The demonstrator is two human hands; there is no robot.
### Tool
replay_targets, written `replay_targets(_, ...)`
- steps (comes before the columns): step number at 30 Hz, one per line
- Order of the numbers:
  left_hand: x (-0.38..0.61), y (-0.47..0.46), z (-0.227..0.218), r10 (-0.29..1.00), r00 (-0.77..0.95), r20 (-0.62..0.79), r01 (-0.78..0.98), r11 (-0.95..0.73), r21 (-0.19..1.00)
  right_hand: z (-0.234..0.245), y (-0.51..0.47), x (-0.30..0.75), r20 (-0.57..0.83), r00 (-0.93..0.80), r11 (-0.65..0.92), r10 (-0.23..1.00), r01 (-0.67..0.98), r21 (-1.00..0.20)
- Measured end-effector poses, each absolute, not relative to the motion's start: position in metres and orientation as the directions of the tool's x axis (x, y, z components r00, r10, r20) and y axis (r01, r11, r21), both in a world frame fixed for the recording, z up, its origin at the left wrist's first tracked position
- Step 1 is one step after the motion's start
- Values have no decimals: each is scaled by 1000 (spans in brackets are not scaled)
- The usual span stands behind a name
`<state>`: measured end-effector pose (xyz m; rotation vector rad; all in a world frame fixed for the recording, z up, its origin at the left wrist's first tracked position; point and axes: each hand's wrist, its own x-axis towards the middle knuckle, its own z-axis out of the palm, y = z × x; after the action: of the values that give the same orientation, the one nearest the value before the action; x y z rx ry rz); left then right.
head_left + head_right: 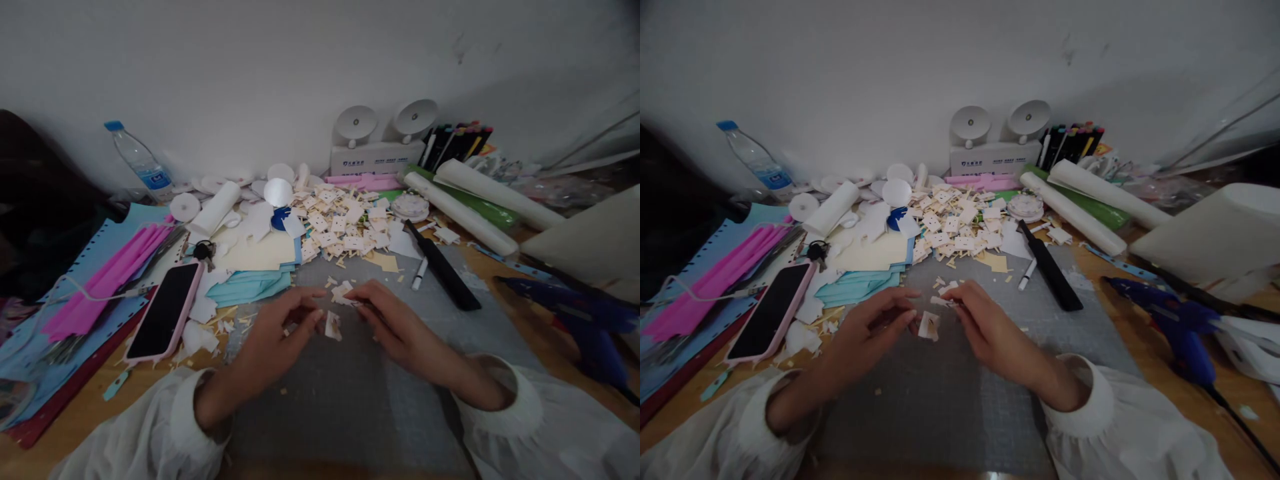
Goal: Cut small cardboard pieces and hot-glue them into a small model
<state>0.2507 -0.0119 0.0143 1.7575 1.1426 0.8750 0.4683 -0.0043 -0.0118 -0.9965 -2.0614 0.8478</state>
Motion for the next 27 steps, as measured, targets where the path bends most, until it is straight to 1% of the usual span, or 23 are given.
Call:
replay_targets(3,244,-11,15,950,305,67,296,-162,941,-13,-3,468,246,-437,429,865,388,-816)
replay_targets(6,240,-10,17,958,287,27,268,-108,957,-13,-5,467,168,-417,318,893,322,-892)
replay_targets(9,240,-10,19,955,297,19,250,-97,963,-11,-10,465,121,-437,261,892,277,-925)
replay_targets(12,243,-11,20,948,319,8,210,-79,975,-13,-16,462,68,-486,237,871,294,-926)
replay_targets(14,245,-12,21,944,331,6,189,-73,979,-16,-18,458,69,-500,277,863,357,-892)
replay_targets(18,247,-12,21,941,339,2,193,-72,979,-20,-17,452,181,-482,425,857,463,-778)
replay_targets(23,239,-4,28,953,299,47,181,-105,978,-18,-10,457,228,-422,437,877,507,-743)
replay_targets(27,220,2,44,974,216,71,216,-118,969,-19,-7,463,212,-497,483,841,516,-707)
